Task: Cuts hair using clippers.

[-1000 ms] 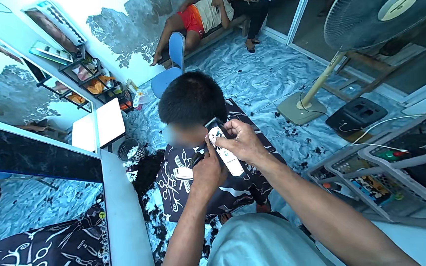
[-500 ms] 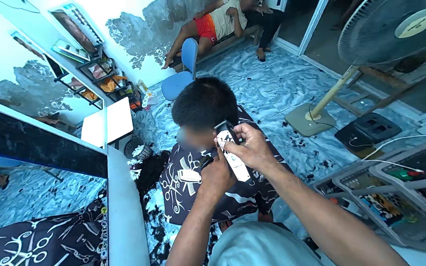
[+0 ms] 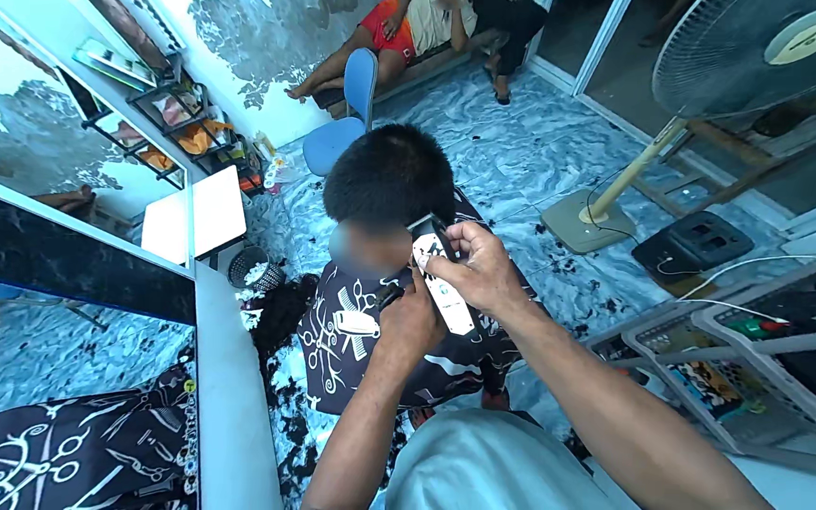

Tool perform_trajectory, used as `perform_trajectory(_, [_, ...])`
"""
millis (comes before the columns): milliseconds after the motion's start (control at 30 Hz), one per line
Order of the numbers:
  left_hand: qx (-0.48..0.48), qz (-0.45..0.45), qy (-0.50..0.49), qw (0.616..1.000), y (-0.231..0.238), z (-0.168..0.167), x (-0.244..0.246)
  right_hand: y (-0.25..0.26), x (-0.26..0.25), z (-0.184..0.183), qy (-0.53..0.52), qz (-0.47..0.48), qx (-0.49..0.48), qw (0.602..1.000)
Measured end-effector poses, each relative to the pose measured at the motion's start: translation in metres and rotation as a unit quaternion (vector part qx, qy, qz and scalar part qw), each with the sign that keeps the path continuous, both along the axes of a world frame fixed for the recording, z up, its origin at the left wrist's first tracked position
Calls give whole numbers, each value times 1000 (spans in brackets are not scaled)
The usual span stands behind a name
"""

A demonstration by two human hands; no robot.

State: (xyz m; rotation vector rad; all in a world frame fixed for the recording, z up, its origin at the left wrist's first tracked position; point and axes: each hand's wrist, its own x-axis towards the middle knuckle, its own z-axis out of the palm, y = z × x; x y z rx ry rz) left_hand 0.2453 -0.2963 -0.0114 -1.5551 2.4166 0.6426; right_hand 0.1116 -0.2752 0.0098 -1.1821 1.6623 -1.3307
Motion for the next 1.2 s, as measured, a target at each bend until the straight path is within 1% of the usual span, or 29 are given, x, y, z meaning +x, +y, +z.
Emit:
perform_trajectory(133, [-9, 8, 7, 1000, -1, -1, -1, 3, -4, -2, 21, -22, 48, 998])
perform_trajectory(267, [-4, 3, 7, 1000, 0, -1, -1, -1, -1, 0, 35, -6, 6, 999])
perform_trajectory(333, [-6, 6, 11, 1000, 0, -1, 0, 0, -2, -1, 48, -12, 24, 998])
perform_trajectory(433, [-6, 7, 11, 1000, -1, -1, -1, 0, -4, -1, 37, -23, 51, 998])
perform_trajectory(533, [2, 0, -4, 1000, -1, 0, -1, -2, 0, 3, 25, -4, 10, 1000])
perform_trajectory(633, [-4, 5, 2, 1000, -1, 0, -1, 0, -3, 1, 21, -9, 25, 999])
perform_trajectory(700, [-5, 8, 7, 1000, -1, 0, -2, 1, -5, -2, -4, -18, 35, 999])
perform_trajectory(767, [4, 5, -1, 1000, -1, 2, -2, 0, -3, 1, -20, -12, 19, 1000])
perform_trajectory(833, [3, 4, -11, 1000, -1, 2, -2, -1, -2, 1, -18, -8, 14, 1000])
perform_trajectory(967, [-1, 8, -2, 1000, -2, 1, -3, 0, -4, -2, -24, -18, 48, 998])
perform_trajectory(1100, [10, 1, -22, 1000, -1, 3, -3, -2, 0, 1, -15, -8, 13, 1000])
perform_trajectory(1200, [1, 4, -16, 1000, -2, 2, -3, 0, -2, -1, -19, -16, 41, 999])
